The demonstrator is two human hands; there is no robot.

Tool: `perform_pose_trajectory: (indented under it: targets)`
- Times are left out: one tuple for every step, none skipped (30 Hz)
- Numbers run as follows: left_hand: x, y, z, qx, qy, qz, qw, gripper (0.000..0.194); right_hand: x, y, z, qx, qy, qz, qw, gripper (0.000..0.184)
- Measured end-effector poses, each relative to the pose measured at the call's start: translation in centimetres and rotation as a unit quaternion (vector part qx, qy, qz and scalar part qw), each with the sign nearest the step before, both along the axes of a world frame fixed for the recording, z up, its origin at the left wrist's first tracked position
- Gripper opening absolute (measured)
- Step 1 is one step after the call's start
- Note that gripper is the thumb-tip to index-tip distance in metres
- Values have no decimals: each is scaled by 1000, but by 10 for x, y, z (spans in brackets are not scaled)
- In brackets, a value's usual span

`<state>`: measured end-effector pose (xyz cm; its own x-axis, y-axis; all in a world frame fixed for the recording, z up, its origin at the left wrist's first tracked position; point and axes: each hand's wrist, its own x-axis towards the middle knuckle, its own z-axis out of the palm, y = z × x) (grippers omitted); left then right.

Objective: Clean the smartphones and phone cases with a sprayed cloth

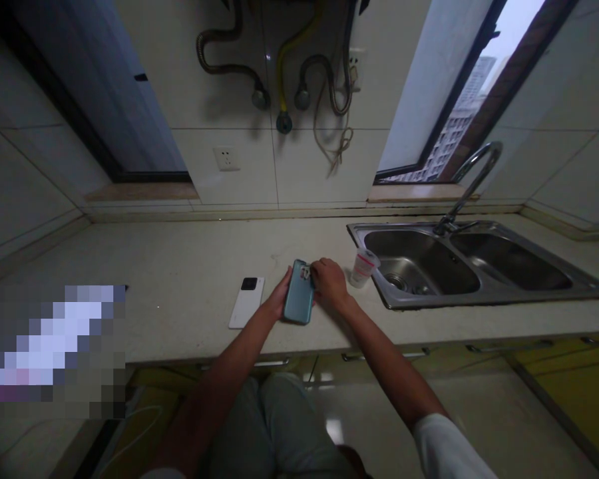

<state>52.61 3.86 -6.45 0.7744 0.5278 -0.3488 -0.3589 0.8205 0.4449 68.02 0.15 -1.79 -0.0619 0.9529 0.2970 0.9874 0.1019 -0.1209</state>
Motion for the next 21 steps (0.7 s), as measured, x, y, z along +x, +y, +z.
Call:
perform_pose_trajectory:
  targets:
    - [0,2,-2,2,8,4,1000,52,0,6,0,2,3,3,1000,24]
    - [0,3,-3,4,14,15,1000,46,-1,11,0,6,6,10,1000,24]
    - [0,4,-4,4,17,26,1000,41,-3,15,0,12,9,19,1000,23]
    - [0,5,-5,3,17,35,999,38,-4,18,0,21,15,28,999,22]
    - [0,6,-5,1,13,41,999,36,-6,20,0,32,24,36,999,21]
    - [0,6,-6,0,5,43,999,33,-8,22,-1,44,38,42,997,21]
    - [0,5,-6,3,-4,47,999,30,-10,23,-2,56,56,48,996,21]
    - [1,4,-6,9,-12,53,999,24,-12,23,-3,68,78,55,993,21]
    - [1,3,-6,16,-16,63,998,18,-13,24,-4,80,106,60,989,21]
    - [1,3,-6,25,-14,78,997,14,-13,24,-5,91,141,65,984,20]
    - [1,2,-6,32,-6,96,995,11,-13,25,-7,101,184,68,975,20]
    - [1,3,-5,37,8,114,993,12,-12,25,-8,108,234,69,964,18]
    - [0,4,-4,37,22,129,991,14,-10,26,-9,113,288,68,949,17]
    - [0,5,-3,31,36,137,989,17,-7,26,-11,115,340,62,931,16]
    - [-2,7,-3,23,46,141,989,18,-3,26,-12,117,390,53,912,15]
    - [-3,9,-2,11,50,141,989,19,2,25,-13,120,439,41,890,15]
    - [-4,10,-1,-3,48,139,989,20,6,25,-13,124,485,27,865,17]
    - [-6,11,-1,-15,39,136,990,22,10,24,-13,130,529,15,839,19]
    - [-7,12,-1,-21,22,134,990,25,13,23,-13,138,569,6,811,23]
    - [-8,12,0,-21,-1,133,991,29,15,22,-12,146,601,2,786,26]
    - [-9,11,1,-18,-27,131,991,33,16,21,-10,155,623,2,766,29]
